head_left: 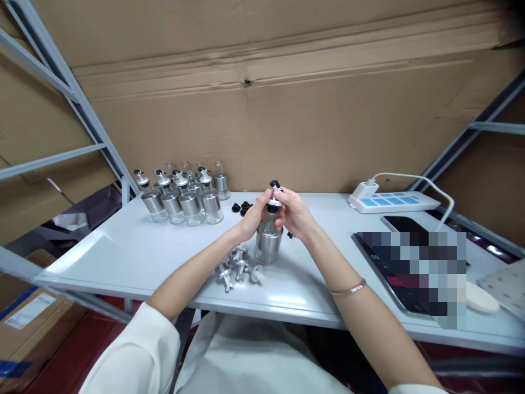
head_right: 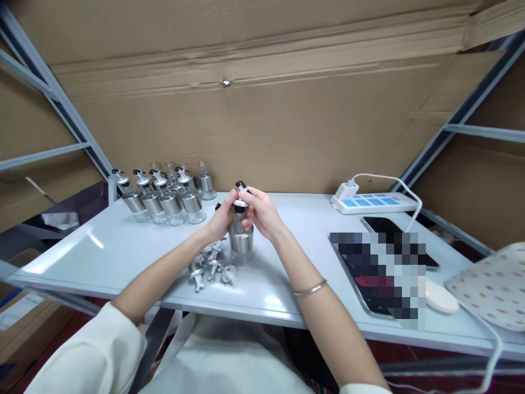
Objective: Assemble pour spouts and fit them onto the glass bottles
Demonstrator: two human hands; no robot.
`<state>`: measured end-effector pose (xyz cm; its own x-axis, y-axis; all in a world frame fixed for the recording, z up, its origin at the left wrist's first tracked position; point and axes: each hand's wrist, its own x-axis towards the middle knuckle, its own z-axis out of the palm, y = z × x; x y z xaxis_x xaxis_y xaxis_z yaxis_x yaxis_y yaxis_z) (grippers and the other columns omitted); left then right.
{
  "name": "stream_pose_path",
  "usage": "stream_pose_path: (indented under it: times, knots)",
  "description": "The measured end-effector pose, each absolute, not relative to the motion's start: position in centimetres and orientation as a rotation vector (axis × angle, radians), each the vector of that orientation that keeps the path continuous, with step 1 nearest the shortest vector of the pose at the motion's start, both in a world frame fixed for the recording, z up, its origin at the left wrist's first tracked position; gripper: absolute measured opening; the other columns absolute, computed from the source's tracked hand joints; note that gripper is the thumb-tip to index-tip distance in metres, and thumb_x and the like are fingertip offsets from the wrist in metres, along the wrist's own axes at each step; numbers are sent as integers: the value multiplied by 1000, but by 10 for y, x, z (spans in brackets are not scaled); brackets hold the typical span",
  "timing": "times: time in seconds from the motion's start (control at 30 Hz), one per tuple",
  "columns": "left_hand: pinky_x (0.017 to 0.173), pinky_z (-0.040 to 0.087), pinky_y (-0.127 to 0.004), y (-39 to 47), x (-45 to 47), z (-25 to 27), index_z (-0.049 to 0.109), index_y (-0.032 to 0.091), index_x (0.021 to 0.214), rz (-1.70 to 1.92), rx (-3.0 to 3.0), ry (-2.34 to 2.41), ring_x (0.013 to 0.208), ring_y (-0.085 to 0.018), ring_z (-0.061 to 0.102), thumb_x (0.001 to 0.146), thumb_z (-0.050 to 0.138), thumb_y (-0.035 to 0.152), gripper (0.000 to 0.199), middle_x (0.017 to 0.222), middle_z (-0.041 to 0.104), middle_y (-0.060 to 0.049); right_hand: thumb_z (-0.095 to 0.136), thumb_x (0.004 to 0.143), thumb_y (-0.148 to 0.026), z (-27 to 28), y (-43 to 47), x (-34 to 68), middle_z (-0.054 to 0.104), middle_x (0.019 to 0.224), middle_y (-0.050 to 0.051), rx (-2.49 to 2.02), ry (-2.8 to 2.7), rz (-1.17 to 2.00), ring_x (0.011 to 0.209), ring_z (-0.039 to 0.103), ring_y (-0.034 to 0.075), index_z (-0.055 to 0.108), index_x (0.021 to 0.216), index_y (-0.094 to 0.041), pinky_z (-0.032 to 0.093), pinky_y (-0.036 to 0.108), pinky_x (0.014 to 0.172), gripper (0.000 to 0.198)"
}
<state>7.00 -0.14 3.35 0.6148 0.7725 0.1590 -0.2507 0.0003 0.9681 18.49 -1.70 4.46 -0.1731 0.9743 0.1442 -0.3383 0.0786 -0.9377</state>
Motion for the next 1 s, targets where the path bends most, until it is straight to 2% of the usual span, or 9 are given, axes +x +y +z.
stream_pose_path:
  times: [0.27,0.53,0.9,1.0]
  knots:
    - [55,45,-25,1,70,31,53,14,66,861,1349,445,46,-11,53,75,42,73,60,47,51,1,75,58,-48,43,-16,184,56,46,-6,-765,-1152,1413,26,46,7,58,70,-20,38,16,23,36]
    - [51,44,-24,0,70,32,52,14,69,863,1300,418,44,-11,52,78,44,67,55,49,52,1,74,58,-48,46,-17,182,49,41,-8,-805,-1173,1390,27,44,8,56,71,-20,35,17,23,36]
    - [46,42,-24,-4,72,35,49,16,69,974,1300,367,40,-11,51,72,52,55,39,49,52,3,72,58,-51,47,-18,181,41,39,-10,-825,-1190,1380,24,37,6,54,71,-21,32,17,22,38]
    - [46,42,-25,-3,71,35,49,16,70,965,1300,382,41,-11,51,70,52,56,40,50,53,3,71,59,-50,46,-18,180,45,40,-9,-832,-1199,1370,25,39,7,54,72,-21,32,17,22,36]
